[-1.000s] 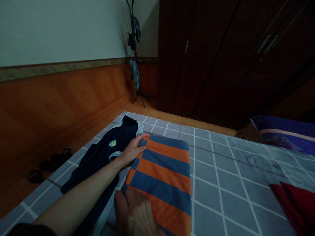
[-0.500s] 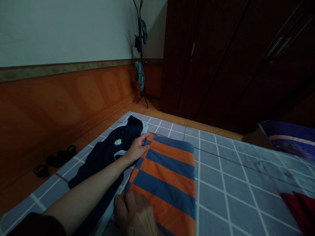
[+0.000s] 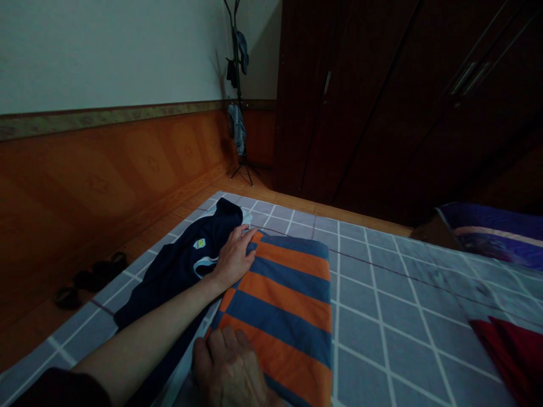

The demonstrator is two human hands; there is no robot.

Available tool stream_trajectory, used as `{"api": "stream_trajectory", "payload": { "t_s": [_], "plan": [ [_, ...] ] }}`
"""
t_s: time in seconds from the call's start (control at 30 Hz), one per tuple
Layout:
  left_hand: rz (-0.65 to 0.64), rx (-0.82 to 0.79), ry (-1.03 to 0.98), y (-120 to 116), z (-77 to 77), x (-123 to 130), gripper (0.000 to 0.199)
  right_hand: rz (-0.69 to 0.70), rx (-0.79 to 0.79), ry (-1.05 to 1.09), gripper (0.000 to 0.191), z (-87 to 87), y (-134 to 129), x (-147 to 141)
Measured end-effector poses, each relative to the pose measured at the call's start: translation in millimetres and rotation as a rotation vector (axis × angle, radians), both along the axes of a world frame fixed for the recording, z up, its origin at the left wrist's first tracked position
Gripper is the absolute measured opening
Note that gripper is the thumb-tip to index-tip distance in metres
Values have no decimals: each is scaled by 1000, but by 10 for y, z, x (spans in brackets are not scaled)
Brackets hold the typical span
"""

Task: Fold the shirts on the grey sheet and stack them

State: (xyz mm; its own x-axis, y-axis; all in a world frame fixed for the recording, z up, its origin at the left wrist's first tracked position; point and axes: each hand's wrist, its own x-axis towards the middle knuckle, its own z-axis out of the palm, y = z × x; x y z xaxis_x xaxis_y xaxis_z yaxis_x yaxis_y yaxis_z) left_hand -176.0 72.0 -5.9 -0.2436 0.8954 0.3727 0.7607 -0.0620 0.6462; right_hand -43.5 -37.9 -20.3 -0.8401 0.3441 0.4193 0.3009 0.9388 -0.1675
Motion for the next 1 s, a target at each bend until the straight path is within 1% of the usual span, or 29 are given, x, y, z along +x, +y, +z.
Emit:
{"api": "stream_trajectory", "payload": {
  "t_s": [0.03, 0.1, 0.13, 0.2, 0.23, 0.27, 0.33, 0.43, 0.47, 0.53, 0.6, 0.67, 0.77, 0.83, 0.87, 0.93, 0.97, 1.0],
  "plan": [
    [-27, 30, 115, -30, 29, 32, 55, 28, 18, -3, 6, 18, 13, 4],
    [-157, 30, 290, -82, 81, 95, 51, 135, 40, -6, 4, 65, 49, 24],
    [-242, -12, 355, -100, 98, 118, 48, 190, 37, -9, 6, 89, 66, 40],
    [-399, -159, 454, -117, 105, 136, 51, 265, 21, -11, 11, 121, 80, 73],
    [-445, -237, 485, -118, 95, 129, 54, 285, 10, -7, 12, 124, 74, 87],
    [-461, -300, 503, -115, 79, 114, 58, 285, -1, 1, 12, 116, 58, 98],
    [-443, -368, 511, -102, 38, 70, 62, 205, -18, 32, 8, 77, 8, 104],
    [-422, -403, 510, -87, -11, 11, 67, -32, -65, 50, 8, 20, -57, 95],
    [-428, -413, 507, -86, -17, 2, 68, -56, -75, 34, 9, 22, -64, 95],
    [-424, -421, 507, -95, -5, 6, 69, -25, -85, -25, 11, 80, -52, 109],
    [-395, -398, 524, -122, 36, 46, 69, 56, -75, -75, 11, 217, -16, 149],
    [-393, -339, 559, -166, 89, 121, 68, 72, -87, -85, 10, 411, 33, 218],
    [-488, -220, 632, -251, 118, 270, 64, 40, -185, -66, 10, 702, 119, 391],
    [-554, -167, 678, -306, 82, 361, 64, -11, -274, -79, 12, 801, 178, 565],
    [-581, -156, 695, -330, 53, 396, 64, -41, -303, -91, 13, 801, 202, 671],
    [-627, -162, 719, -366, -3, 439, 64, -122, -311, -124, 22, 696, 227, 917],
    [-644, -173, 725, -378, -22, 448, 64, -155, -281, -140, 31, 596, 225, 1049],
    [-658, -186, 729, -385, -32, 451, 64, -171, -231, -160, 48, 477, 211, 1182]
  ]
}}
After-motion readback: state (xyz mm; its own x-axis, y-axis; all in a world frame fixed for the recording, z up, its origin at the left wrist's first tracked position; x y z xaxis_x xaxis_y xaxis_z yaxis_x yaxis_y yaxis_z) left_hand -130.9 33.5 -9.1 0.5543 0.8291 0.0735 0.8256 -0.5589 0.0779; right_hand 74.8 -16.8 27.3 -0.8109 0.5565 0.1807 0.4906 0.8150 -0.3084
